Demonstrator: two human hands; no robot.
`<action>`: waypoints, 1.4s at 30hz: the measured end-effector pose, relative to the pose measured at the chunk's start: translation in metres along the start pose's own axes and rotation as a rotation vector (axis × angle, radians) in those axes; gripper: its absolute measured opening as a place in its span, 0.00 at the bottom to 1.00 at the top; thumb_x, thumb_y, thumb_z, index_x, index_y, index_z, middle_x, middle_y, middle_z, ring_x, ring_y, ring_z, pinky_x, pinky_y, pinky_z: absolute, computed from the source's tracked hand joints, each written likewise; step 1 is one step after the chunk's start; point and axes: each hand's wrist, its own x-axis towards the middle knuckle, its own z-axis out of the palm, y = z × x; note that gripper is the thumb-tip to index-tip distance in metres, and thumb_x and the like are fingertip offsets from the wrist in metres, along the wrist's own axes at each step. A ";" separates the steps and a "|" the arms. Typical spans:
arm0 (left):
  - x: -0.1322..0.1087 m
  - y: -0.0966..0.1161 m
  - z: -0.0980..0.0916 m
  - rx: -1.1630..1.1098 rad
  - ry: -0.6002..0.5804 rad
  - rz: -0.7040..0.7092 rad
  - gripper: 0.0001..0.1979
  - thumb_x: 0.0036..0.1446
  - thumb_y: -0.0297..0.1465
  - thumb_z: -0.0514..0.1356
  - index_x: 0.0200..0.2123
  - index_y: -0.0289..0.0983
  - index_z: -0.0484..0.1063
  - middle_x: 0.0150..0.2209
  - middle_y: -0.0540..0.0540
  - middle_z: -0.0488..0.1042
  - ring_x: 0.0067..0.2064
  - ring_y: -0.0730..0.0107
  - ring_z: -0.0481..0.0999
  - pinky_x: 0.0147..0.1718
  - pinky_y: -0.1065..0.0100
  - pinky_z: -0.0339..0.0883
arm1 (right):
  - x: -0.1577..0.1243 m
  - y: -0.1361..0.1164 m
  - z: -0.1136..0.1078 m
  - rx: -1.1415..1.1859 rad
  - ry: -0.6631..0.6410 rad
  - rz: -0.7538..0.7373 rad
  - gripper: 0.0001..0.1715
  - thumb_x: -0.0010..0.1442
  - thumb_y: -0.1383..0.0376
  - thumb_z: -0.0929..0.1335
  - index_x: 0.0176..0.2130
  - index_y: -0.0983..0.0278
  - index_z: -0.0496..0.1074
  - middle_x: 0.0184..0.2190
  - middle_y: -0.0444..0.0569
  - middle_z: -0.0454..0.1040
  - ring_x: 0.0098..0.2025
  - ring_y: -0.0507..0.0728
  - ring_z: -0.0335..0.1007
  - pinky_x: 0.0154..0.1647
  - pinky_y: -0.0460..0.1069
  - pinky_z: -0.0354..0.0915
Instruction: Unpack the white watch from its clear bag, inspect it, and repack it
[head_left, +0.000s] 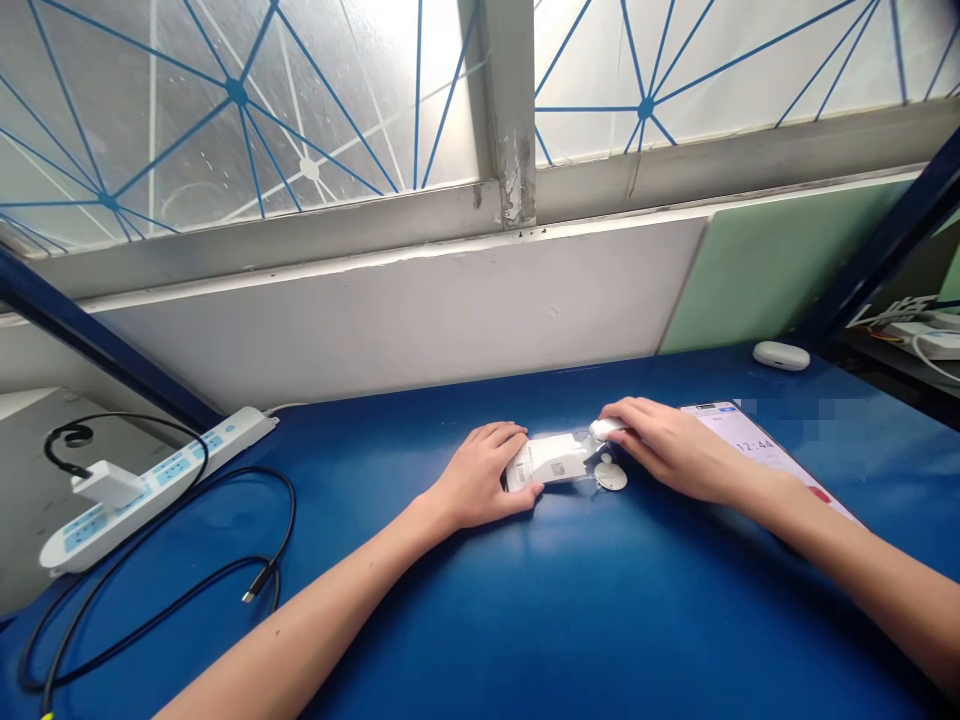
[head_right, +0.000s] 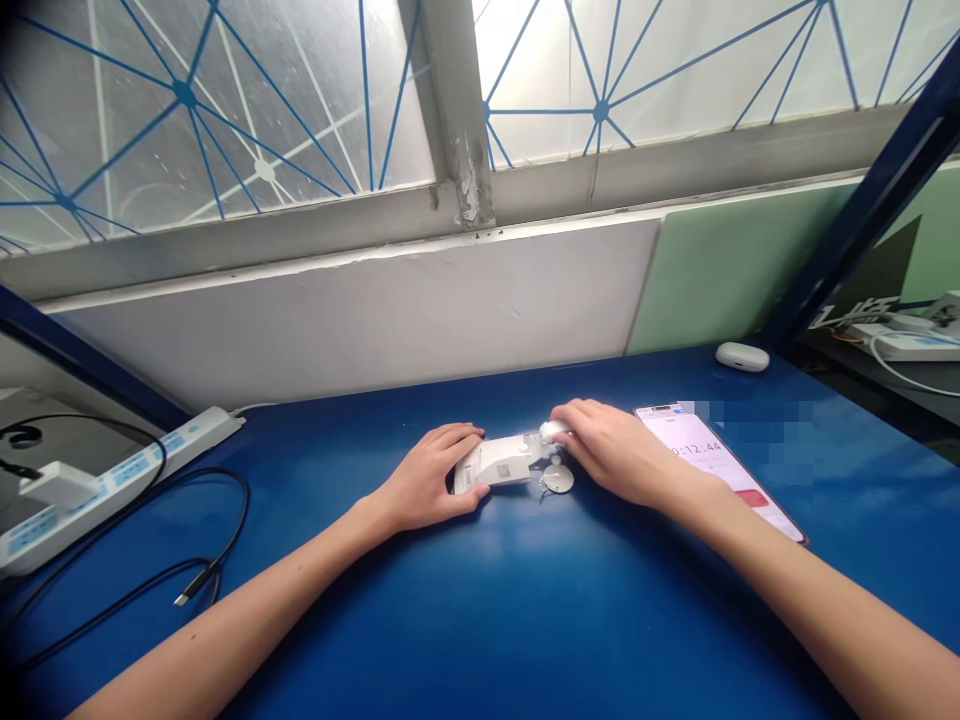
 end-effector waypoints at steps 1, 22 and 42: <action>0.000 0.000 0.000 -0.003 0.000 0.000 0.25 0.54 0.41 0.63 0.53 0.35 0.71 0.57 0.37 0.72 0.60 0.49 0.67 0.60 0.52 0.60 | 0.001 0.002 -0.003 -0.017 0.053 0.020 0.18 0.71 0.59 0.57 0.49 0.63 0.69 0.45 0.56 0.76 0.46 0.64 0.74 0.44 0.58 0.69; -0.002 -0.001 0.000 -0.030 0.001 0.018 0.35 0.52 0.45 0.64 0.59 0.32 0.67 0.59 0.35 0.70 0.61 0.46 0.67 0.60 0.49 0.59 | -0.001 -0.007 -0.008 -0.176 0.522 0.048 0.12 0.68 0.62 0.63 0.47 0.63 0.73 0.40 0.53 0.79 0.42 0.63 0.75 0.39 0.54 0.67; 0.001 0.021 -0.007 -0.047 0.382 0.119 0.31 0.59 0.35 0.60 0.63 0.35 0.57 0.63 0.34 0.61 0.66 0.49 0.59 0.63 0.48 0.57 | -0.003 -0.027 0.008 0.044 0.469 -0.092 0.11 0.66 0.64 0.66 0.48 0.62 0.72 0.40 0.53 0.79 0.40 0.61 0.75 0.39 0.54 0.70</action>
